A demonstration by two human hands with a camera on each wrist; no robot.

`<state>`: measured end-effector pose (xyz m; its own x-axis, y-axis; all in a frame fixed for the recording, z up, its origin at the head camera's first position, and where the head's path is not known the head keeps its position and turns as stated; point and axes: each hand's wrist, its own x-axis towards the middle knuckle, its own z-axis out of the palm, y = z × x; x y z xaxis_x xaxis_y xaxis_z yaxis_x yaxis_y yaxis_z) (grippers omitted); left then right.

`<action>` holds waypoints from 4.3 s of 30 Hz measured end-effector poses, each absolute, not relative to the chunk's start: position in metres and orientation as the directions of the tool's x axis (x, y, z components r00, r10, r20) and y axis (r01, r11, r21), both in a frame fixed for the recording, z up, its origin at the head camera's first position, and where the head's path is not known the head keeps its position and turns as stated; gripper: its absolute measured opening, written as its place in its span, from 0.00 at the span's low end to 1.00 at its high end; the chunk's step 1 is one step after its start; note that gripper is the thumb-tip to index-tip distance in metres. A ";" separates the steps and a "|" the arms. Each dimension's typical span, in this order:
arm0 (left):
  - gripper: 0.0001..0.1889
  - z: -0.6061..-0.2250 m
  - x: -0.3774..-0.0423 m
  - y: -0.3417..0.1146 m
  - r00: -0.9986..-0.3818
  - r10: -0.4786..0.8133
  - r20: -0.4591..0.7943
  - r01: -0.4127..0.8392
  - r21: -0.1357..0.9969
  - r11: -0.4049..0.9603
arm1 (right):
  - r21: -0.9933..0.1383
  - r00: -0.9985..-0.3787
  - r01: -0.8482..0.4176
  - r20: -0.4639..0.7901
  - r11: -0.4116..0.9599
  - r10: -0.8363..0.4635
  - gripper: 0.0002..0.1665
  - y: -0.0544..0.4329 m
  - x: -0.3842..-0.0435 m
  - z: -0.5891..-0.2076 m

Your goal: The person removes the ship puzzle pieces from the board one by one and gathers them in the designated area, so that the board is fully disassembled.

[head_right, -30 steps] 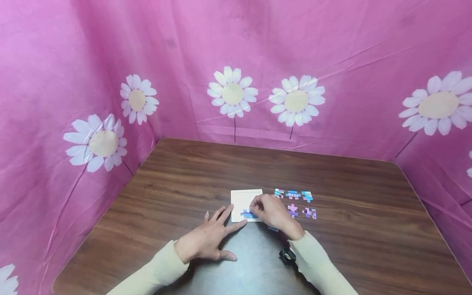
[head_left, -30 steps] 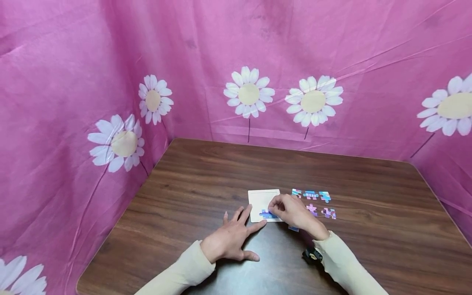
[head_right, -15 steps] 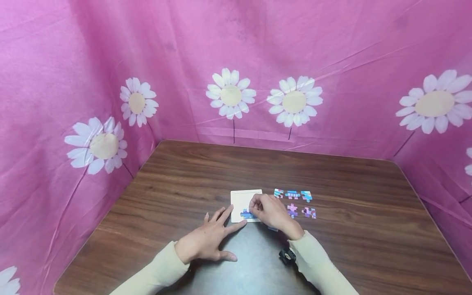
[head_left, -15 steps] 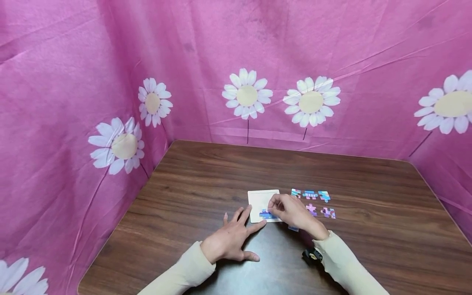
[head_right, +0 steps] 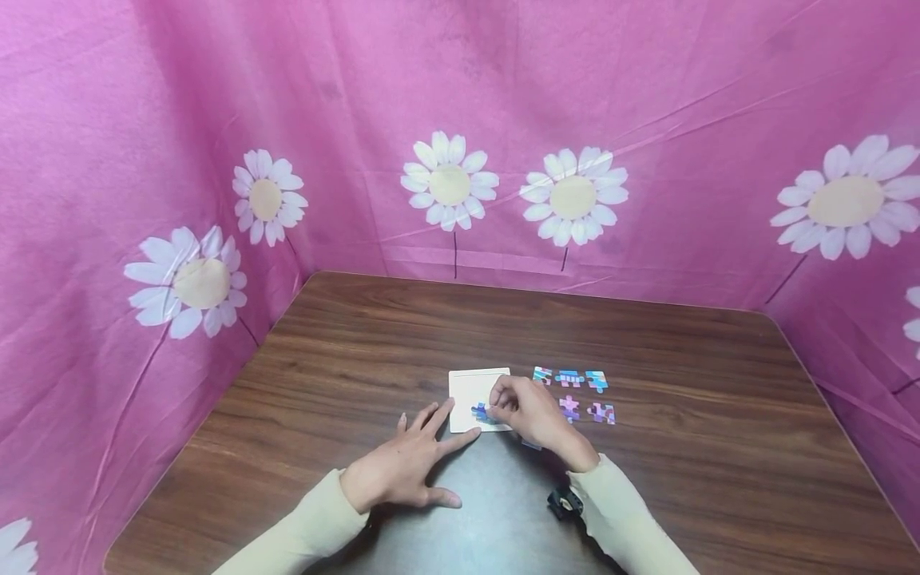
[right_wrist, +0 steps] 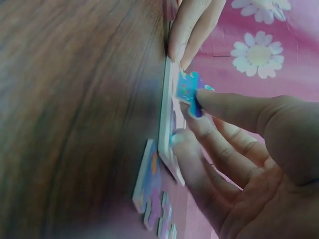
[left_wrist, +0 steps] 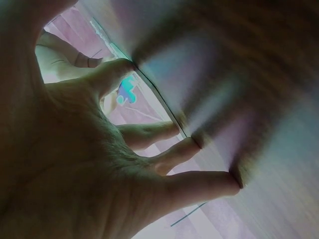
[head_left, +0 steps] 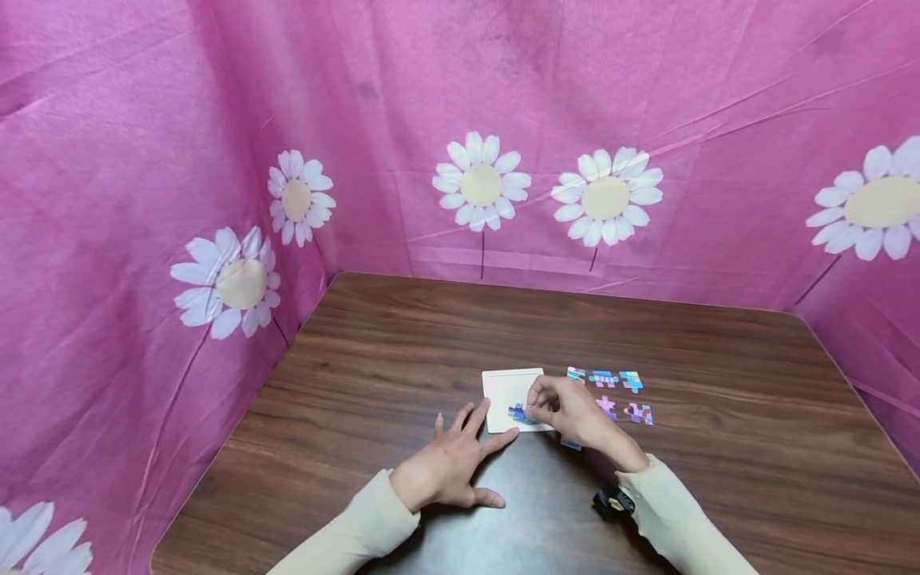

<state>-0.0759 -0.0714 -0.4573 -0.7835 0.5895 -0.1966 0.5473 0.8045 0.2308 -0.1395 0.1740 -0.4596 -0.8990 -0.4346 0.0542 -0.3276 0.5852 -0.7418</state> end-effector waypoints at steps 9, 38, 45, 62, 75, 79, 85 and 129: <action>0.50 -0.457 -0.075 -0.072 -0.784 0.590 -0.193 0.545 0.243 0.803 | -0.752 -0.927 -0.273 0.040 0.600 -0.372 0.04 0.187 -0.135 -0.459; 0.49 -0.456 -0.077 -0.074 -0.777 0.598 -0.195 0.549 0.253 0.796 | -0.787 -0.970 -0.155 0.005 0.597 -0.245 0.05 0.260 -0.101 -0.465; 0.49 -0.455 -0.078 -0.073 -0.774 0.603 -0.192 0.558 0.242 0.794 | -0.779 -0.970 -0.145 -0.011 0.610 -0.245 0.03 0.268 -0.097 -0.465; 0.50 -0.454 -0.076 -0.074 -0.772 0.601 -0.205 0.546 0.270 0.793 | -0.702 -0.968 -0.184 0.006 0.688 -0.252 0.06 0.274 -0.093 -0.468; 0.50 -0.454 -0.075 -0.075 -0.775 0.595 -0.211 0.537 0.277 0.797 | -0.658 -0.965 -0.225 0.049 0.718 -0.258 0.04 0.268 -0.099 -0.467; 0.50 -0.455 -0.076 -0.074 -0.776 0.598 -0.203 0.542 0.271 0.796 | -0.626 -0.958 -0.271 0.101 0.731 -0.269 0.05 0.262 -0.105 -0.465; 0.50 -0.455 -0.076 -0.075 -0.780 0.595 -0.194 0.542 0.268 0.797 | -0.626 -0.947 -0.301 0.106 0.720 -0.304 0.04 0.244 -0.121 -0.459; 0.49 -0.454 -0.078 -0.073 -0.782 0.592 -0.194 0.540 0.264 0.799 | -0.682 -0.884 -0.345 0.005 0.645 -0.468 0.11 0.183 -0.148 -0.459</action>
